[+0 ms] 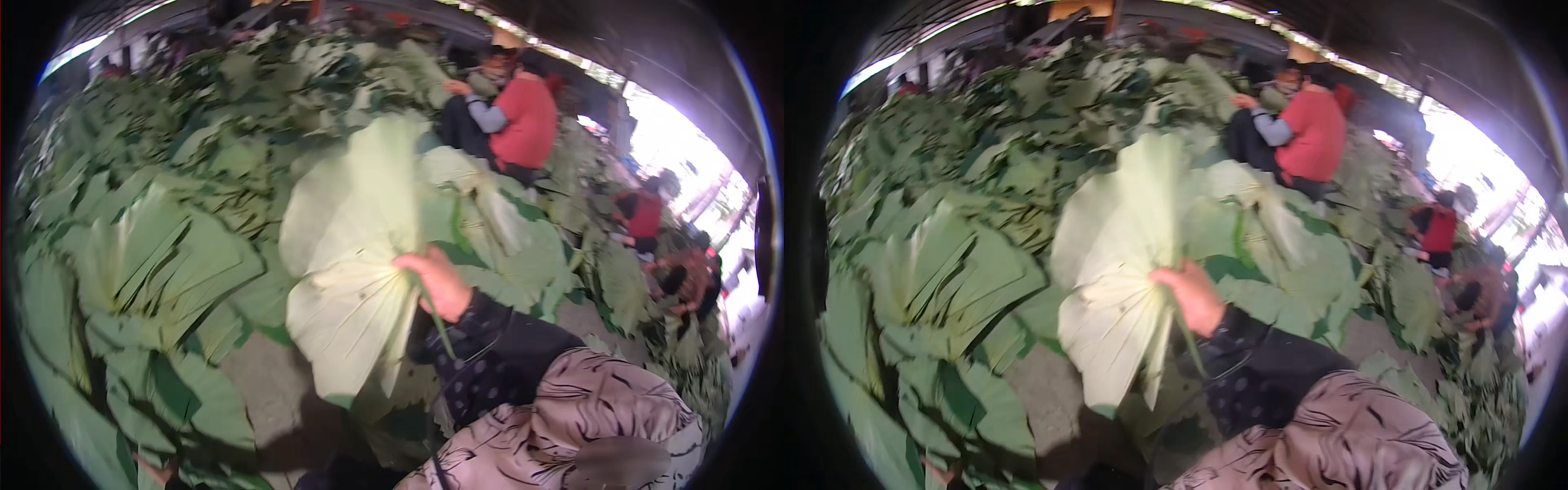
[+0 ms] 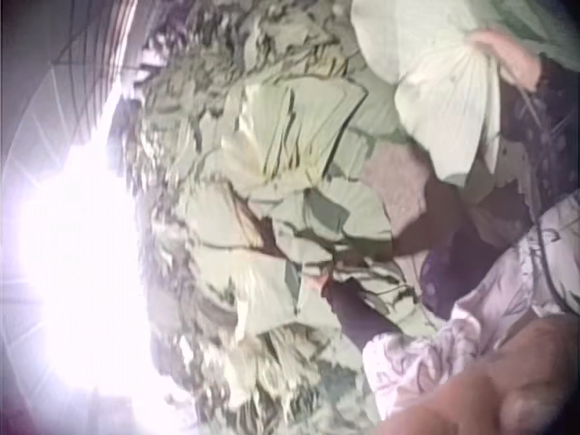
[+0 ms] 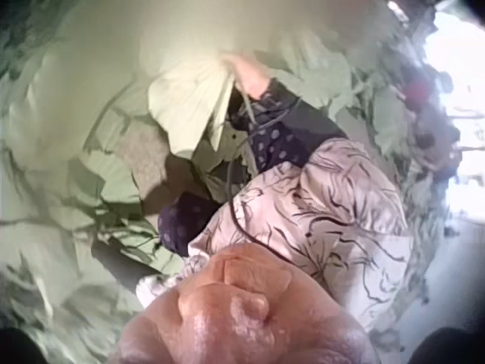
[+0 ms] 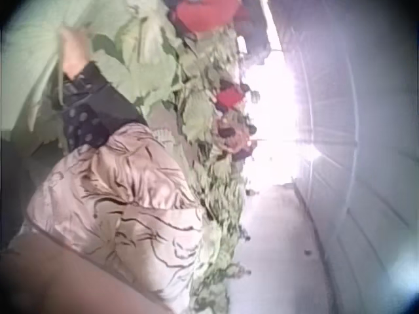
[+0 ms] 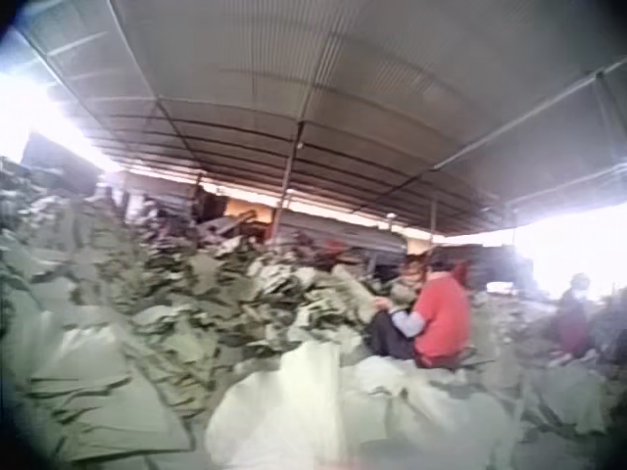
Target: Sorting and stacking large green lotus leaves in a warehouse.
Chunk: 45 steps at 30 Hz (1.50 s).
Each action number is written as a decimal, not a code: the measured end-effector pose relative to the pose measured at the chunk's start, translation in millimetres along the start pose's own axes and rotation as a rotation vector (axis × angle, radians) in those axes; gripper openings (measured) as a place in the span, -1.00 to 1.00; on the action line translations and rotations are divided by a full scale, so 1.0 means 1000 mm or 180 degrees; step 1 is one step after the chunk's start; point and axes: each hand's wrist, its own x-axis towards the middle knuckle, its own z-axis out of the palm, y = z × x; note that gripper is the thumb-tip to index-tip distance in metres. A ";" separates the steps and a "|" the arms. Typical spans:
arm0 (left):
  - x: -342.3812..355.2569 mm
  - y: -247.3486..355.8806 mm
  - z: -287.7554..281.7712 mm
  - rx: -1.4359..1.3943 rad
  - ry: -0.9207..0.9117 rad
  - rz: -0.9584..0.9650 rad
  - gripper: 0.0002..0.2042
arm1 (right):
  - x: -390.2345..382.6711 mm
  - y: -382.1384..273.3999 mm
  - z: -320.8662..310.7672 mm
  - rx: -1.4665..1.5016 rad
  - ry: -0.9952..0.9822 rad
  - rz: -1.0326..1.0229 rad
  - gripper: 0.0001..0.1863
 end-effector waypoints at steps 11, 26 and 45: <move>0.002 0.022 0.098 -0.0192 -0.0480 -0.0113 -0.26 | 0.006 0.003 0.032 0.1610 -0.0059 0.1929 -0.80; -0.023 0.114 0.079 0.0035 -0.0791 -0.0387 -0.32 | -0.007 0.004 0.033 0.1002 -0.0077 0.1880 -0.70; -0.231 0.195 0.039 0.1321 -0.2458 0.0012 -0.33 | -0.035 -0.003 0.014 -0.0026 0.0034 0.1837 -0.79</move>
